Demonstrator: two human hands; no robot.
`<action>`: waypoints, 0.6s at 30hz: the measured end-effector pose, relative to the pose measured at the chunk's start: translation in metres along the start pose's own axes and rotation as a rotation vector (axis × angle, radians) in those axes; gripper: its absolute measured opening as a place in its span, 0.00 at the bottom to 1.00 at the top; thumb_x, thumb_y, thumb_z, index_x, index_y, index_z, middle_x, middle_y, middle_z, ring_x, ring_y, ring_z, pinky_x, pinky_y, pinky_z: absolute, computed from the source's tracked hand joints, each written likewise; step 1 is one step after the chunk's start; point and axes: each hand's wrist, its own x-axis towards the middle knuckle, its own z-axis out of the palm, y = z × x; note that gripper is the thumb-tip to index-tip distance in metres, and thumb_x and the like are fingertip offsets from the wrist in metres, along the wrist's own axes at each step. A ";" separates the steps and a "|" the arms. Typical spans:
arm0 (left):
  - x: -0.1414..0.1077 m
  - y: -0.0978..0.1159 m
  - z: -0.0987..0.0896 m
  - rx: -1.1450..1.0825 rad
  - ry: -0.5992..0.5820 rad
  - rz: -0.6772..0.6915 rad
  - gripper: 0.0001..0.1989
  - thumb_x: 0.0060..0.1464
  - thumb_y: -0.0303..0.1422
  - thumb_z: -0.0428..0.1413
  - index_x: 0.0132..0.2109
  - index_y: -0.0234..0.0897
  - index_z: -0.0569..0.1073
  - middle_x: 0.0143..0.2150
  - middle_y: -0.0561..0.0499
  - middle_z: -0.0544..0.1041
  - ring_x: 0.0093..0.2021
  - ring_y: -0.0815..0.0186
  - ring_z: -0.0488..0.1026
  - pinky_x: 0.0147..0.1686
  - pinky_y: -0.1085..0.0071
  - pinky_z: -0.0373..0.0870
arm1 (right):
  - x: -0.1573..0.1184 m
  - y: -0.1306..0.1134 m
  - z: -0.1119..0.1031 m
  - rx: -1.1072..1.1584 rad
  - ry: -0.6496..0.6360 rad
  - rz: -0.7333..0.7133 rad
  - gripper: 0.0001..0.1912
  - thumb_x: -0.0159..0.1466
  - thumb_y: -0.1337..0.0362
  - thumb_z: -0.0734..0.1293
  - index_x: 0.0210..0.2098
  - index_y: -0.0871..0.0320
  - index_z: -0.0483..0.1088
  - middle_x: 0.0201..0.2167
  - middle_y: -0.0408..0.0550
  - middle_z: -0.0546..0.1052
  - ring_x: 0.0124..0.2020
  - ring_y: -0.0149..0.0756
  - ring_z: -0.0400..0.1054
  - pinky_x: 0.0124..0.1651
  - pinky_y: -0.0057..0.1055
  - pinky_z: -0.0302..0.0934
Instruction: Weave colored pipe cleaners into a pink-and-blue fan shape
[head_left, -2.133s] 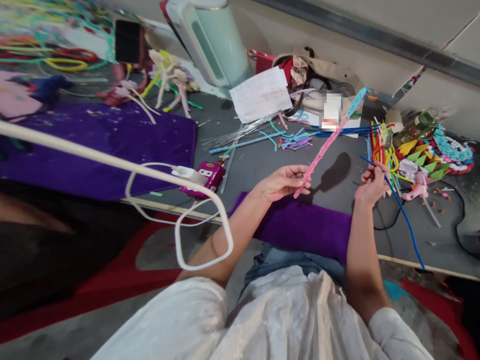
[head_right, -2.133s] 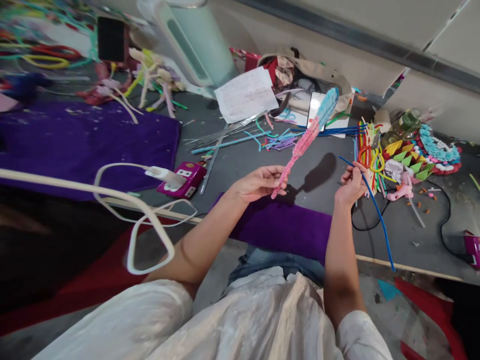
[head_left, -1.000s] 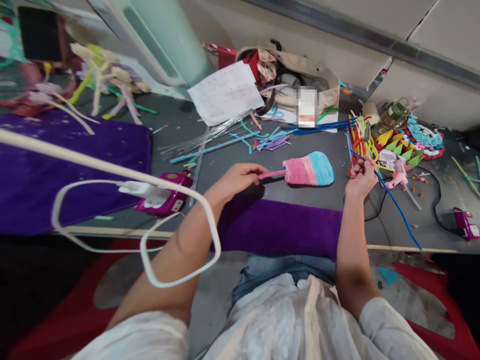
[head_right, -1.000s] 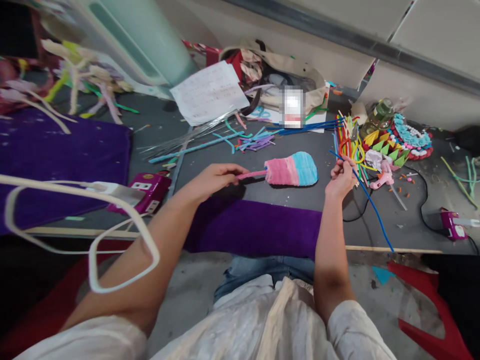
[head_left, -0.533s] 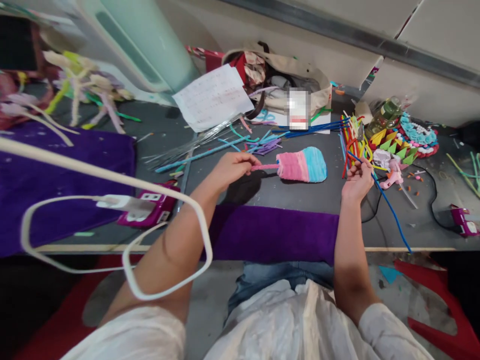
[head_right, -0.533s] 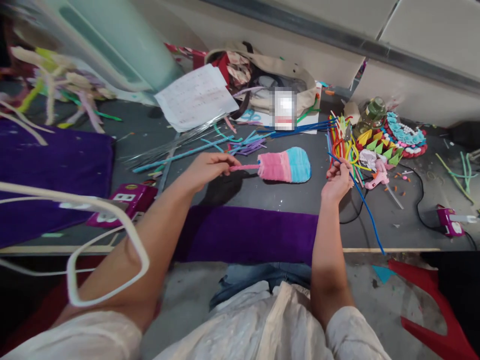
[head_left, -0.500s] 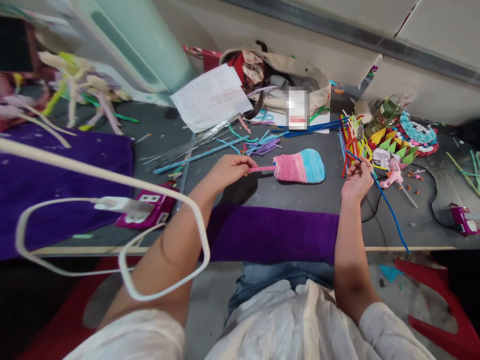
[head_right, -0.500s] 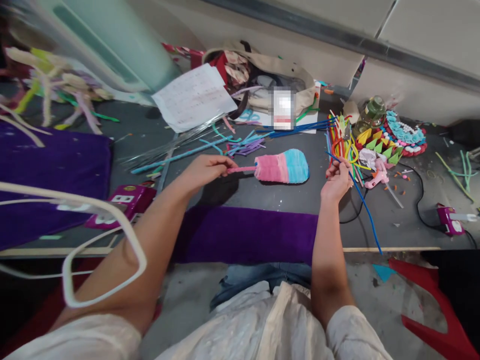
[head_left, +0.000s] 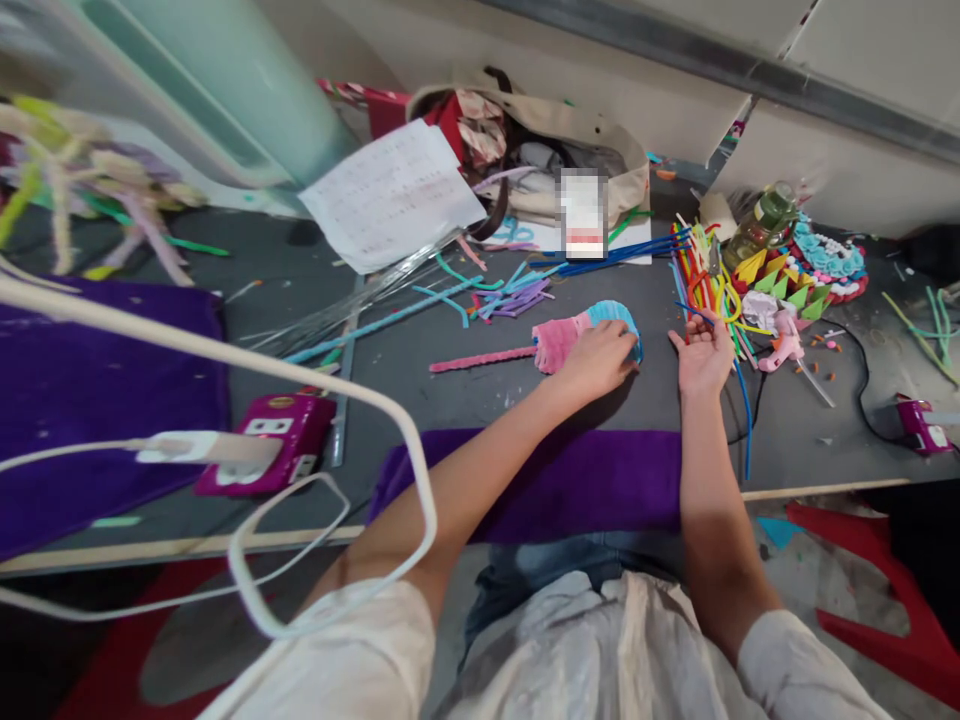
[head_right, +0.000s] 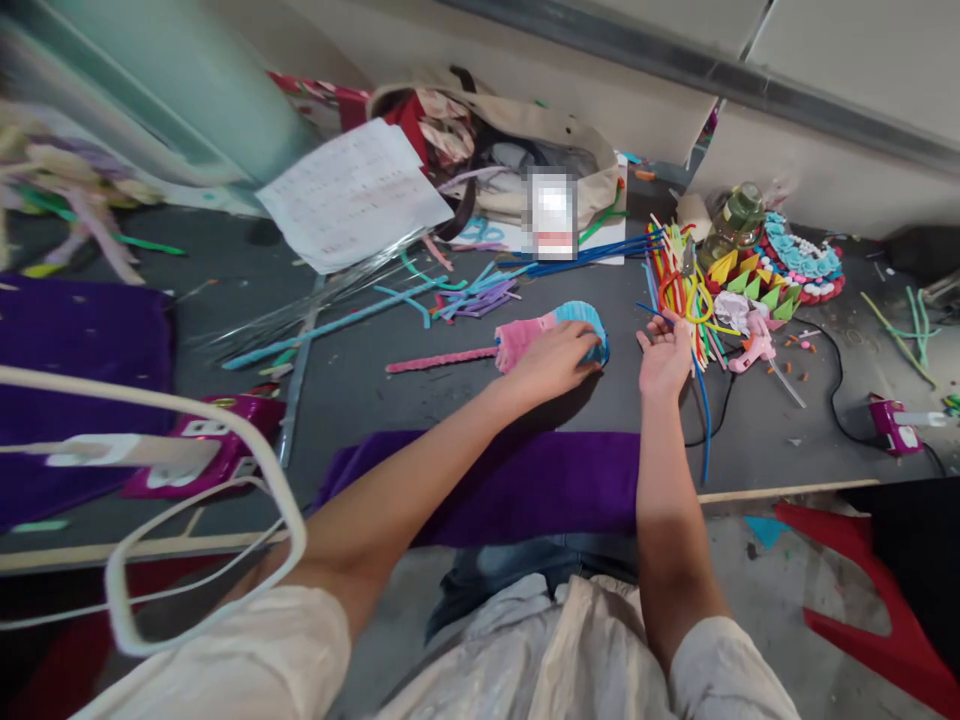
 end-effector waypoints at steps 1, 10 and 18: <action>0.000 0.000 0.005 0.036 -0.009 0.014 0.12 0.55 0.31 0.56 0.46 0.33 0.75 0.53 0.38 0.72 0.56 0.50 0.67 0.55 0.55 0.64 | -0.001 -0.001 0.000 0.023 0.010 -0.017 0.12 0.62 0.56 0.60 0.36 0.55 0.71 0.30 0.39 0.71 0.31 0.26 0.67 0.50 0.40 0.66; -0.011 -0.009 0.016 0.084 0.023 0.066 0.16 0.58 0.34 0.54 0.52 0.35 0.72 0.60 0.36 0.68 0.61 0.49 0.63 0.58 0.50 0.59 | -0.004 0.004 0.003 0.007 0.133 0.011 0.09 0.61 0.57 0.62 0.34 0.55 0.70 0.28 0.38 0.70 0.29 0.26 0.66 0.50 0.43 0.66; -0.014 -0.008 0.010 0.101 0.003 0.088 0.15 0.58 0.33 0.54 0.51 0.34 0.72 0.57 0.36 0.70 0.60 0.48 0.64 0.56 0.51 0.62 | 0.000 0.000 0.001 0.043 0.162 0.012 0.08 0.61 0.61 0.62 0.33 0.56 0.70 0.27 0.37 0.71 0.28 0.26 0.66 0.51 0.47 0.68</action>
